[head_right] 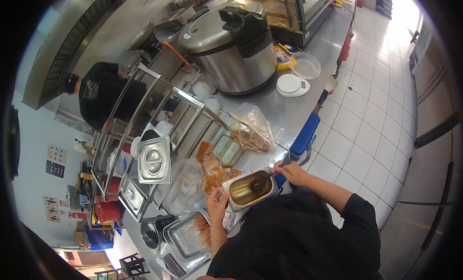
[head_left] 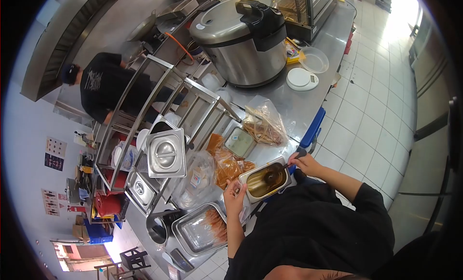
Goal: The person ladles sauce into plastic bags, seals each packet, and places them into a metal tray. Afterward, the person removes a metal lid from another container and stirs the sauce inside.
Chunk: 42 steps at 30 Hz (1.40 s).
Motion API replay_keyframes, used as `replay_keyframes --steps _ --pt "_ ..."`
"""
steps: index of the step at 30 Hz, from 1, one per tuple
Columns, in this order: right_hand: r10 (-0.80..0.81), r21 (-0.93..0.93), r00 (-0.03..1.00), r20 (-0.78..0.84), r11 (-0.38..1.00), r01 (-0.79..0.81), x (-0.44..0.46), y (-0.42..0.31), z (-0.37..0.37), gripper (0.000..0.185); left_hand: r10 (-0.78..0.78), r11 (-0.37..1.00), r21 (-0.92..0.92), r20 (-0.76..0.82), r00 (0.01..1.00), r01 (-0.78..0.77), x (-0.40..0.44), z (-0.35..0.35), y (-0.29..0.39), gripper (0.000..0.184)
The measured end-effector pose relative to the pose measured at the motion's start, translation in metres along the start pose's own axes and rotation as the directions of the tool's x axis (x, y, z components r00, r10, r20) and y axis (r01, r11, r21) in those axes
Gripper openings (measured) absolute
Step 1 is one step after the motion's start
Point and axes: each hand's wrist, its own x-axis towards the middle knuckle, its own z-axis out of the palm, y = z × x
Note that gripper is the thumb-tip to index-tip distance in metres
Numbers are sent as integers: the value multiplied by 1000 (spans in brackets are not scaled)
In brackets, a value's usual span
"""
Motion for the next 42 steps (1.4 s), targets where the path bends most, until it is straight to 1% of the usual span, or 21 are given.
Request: replay_keyframes --steps 1,2,4,6,8,10,12,14,15,16,18,22,25,30,33,34,36,37,38,40,42 --pt "2 -2 1000 -5 1000 -2 1 -2 2 17 -66 992 -108 -34 997 62 -3 4 5 20" --pt "-41 9 999 -12 999 41 2 -3 9 15 -70 992 -107 -26 997 67 -3 4 4 20" --pt "-77 20 997 -25 997 78 10 -23 27 14 -4 999 -54 24 1000 5 -2 2 -2 24" --pt "-147 -37 988 42 988 149 22 -36 43 15 12 1000 -3 24 1000 -12 -2 1 -8 23" --pt "-203 -128 979 5 971 202 21 -25 38 15 44 997 59 28 999 -45 1 -4 -7 23" --pt "51 17 998 -36 999 -51 9 0 19 16 43 999 18 31 999 -44 1 -4 -7 23" --pt "14 -20 998 -59 1000 -15 2 2 7 14 50 999 -4 15 999 -50 4 -4 -6 23" --pt "-69 -128 998 -10 989 67 2 -36 1 12 -75 996 -39 21 997 76 2 0 -4 24" --pt "-236 -281 963 127 923 263 11 -43 -1 13 -78 996 -39 23 997 79 2 4 -1 24" --pt "-238 -281 963 127 923 265 16 -44 -2 13 -26 998 -53 34 999 28 5 10 4 23" --pt "-473 -393 820 322 721 570 26 -46 -2 14 30 997 -66 41 999 -27 13 16 9 23" --pt "-496 -382 793 354 697 607 43 -52 5 14 1 1000 -31 50 999 0 32 32 12 25" --pt "-415 -372 876 245 794 480 54 -44 5 19 13 1000 13 75 997 -14 33 42 21 24" --pt "-369 -249 906 208 876 414 33 -28 -7 17 67 997 33 45 997 -68 6 58 34 21" --pt "-353 -204 935 19 915 349 16 -26 -6 15 51 996 74 34 998 -54 -9 62 38 20" --pt "-354 -203 935 21 914 350 10 -18 -7 15 69 993 99 22 997 -71 -13 65 39 19" --pt "-68 -103 988 -135 993 55 0 2 -7 23 29 991 128 11 1000 -30 -21 71 41 17" --pt "-68 -104 988 -135 993 54 -3 9 -4 23 84 976 195 53 995 -93 -24 72 40 16" --pt "5 -67 975 -220 998 -20 -7 16 0 27 137 953 258 100 986 -158 -26 74 41 15" --pt "76 -24 951 -299 996 -87 -10 29 6 31 81 965 243 94 992 -101 -29 76 50 14" --pt "259 258 893 -369 951 -170 -11 44 12 36 102 972 204 76 992 -116 -27 75 49 14"
